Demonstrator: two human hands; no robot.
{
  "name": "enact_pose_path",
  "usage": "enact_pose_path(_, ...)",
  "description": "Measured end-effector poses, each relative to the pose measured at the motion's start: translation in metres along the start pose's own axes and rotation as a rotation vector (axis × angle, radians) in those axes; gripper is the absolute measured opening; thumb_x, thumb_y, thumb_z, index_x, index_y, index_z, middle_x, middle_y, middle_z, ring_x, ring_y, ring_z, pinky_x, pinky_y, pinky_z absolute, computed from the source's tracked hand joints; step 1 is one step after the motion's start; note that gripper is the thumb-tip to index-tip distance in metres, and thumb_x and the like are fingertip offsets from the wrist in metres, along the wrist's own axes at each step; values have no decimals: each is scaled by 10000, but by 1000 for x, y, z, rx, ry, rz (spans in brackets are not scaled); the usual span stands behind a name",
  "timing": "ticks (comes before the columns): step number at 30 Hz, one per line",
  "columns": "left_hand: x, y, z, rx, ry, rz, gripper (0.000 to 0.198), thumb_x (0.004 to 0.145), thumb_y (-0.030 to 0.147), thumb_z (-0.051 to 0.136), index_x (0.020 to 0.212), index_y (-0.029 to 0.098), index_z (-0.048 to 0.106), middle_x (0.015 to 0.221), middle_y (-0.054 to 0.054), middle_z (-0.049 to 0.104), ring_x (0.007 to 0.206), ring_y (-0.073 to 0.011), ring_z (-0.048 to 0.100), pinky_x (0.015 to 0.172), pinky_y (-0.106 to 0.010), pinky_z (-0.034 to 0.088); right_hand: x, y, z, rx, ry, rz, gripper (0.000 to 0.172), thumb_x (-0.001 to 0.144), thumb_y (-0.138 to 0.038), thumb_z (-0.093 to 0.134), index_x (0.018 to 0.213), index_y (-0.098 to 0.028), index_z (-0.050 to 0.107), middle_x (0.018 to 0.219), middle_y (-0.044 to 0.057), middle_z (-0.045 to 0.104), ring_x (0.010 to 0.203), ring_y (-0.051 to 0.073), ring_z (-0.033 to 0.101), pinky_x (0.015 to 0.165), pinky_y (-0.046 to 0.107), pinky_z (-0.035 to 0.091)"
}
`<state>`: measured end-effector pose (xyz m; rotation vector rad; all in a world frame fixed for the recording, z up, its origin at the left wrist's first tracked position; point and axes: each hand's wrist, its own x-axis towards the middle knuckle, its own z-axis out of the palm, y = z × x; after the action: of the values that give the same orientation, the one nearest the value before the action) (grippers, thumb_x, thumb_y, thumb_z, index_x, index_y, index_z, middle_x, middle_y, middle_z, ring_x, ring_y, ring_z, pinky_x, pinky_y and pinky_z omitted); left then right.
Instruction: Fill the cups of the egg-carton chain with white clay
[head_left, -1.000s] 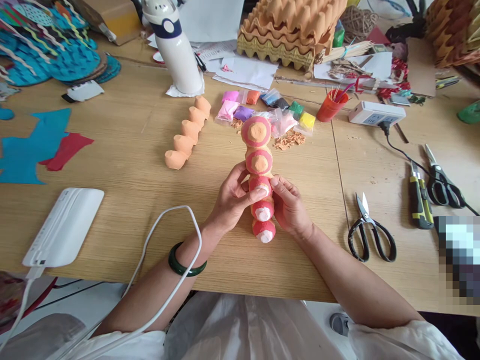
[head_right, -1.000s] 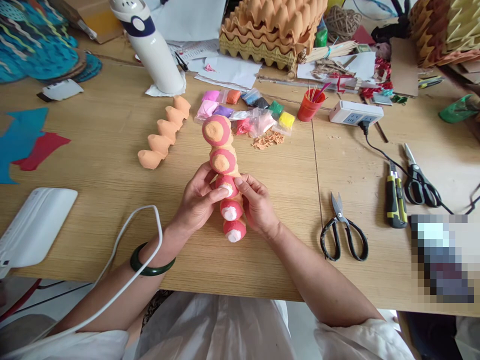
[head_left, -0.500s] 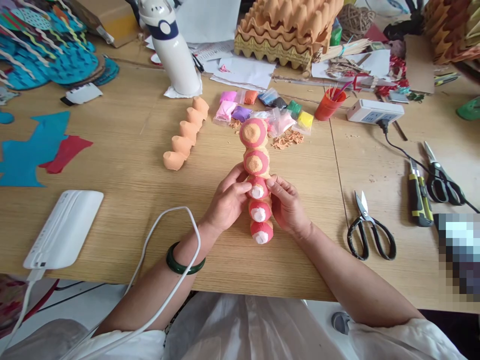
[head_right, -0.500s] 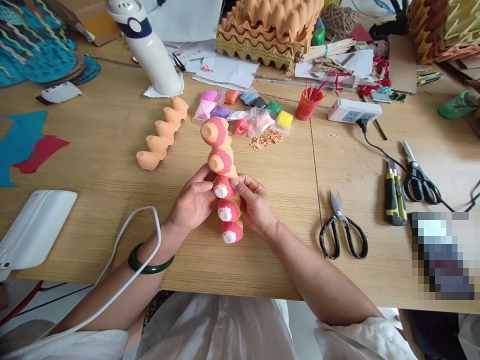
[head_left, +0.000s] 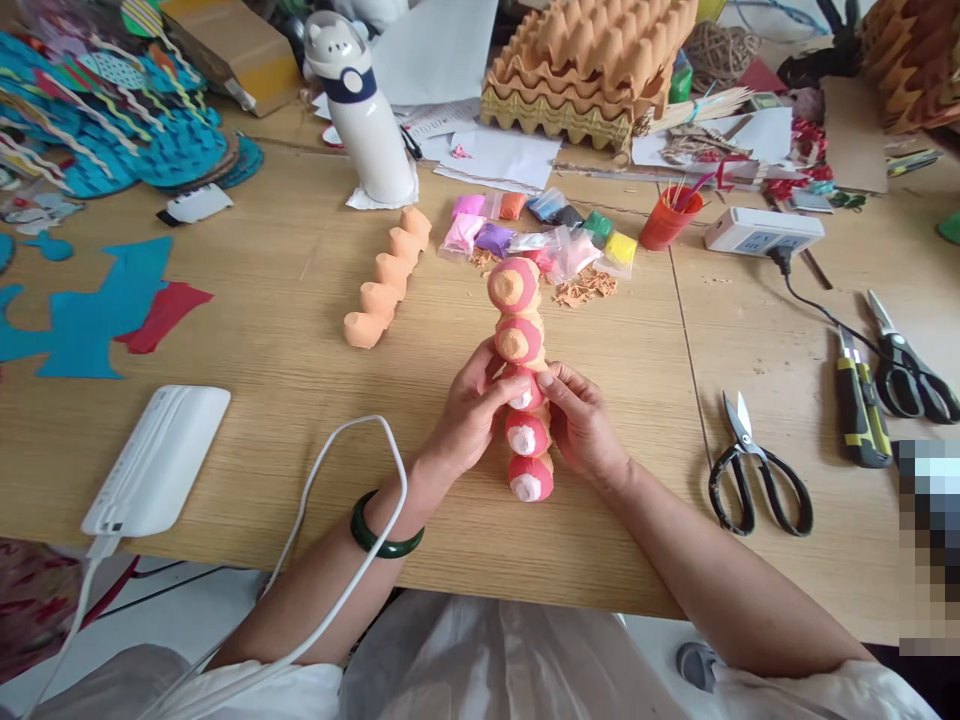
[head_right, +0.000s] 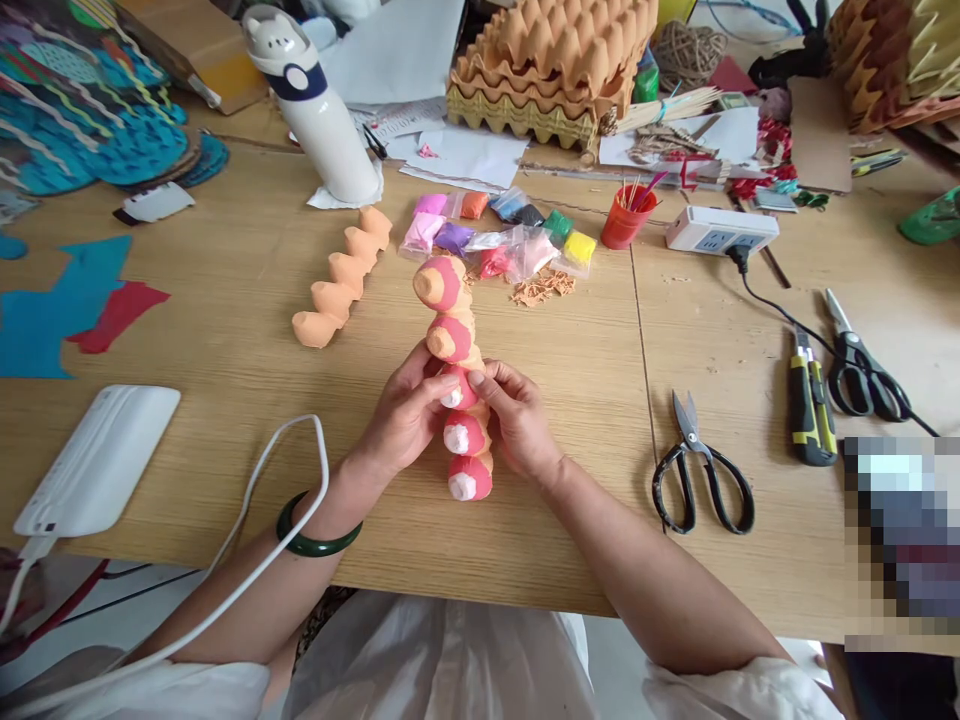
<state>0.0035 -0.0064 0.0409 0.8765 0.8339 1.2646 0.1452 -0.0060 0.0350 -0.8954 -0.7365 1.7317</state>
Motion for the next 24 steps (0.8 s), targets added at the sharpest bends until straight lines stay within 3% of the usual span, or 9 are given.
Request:
enact_pose_path(6,1,0,-3,-127,-35,-94,307,889,418,725,1153,266,688,1081,-32,753,1080,-264,717,949,-424,588,2,1,-3,32,33,44,427,764,-517,926,680,-236,615,663,-30,579,610,139,440,607,308,388)
enact_pose_path(10,0,3,-4,-165,-66,-124,353,853,366,737,1182,246,699,1198,-56,769,1229,-312,710,989,-441,600,5,-1,-5,87,33,104,344,790,-510,888,741,-252,666,735,-3,635,683,181,524,673,342,457)
enact_pose_path(17,-2,3,-5,-92,-133,-43,551,814,325,883,1317,231,679,1286,-76,746,1256,-307,705,1011,-405,587,7,-4,-8,167,-25,177,311,801,-517,875,821,-252,714,802,11,692,744,209,584,736,371,515)
enact_pose_path(24,-1,0,-6,-74,-124,-21,483,821,298,916,1254,243,709,1115,-21,767,1002,-196,731,927,-333,570,7,-5,-7,172,-32,177,296,792,-495,885,812,-248,722,791,6,704,737,199,587,725,353,516)
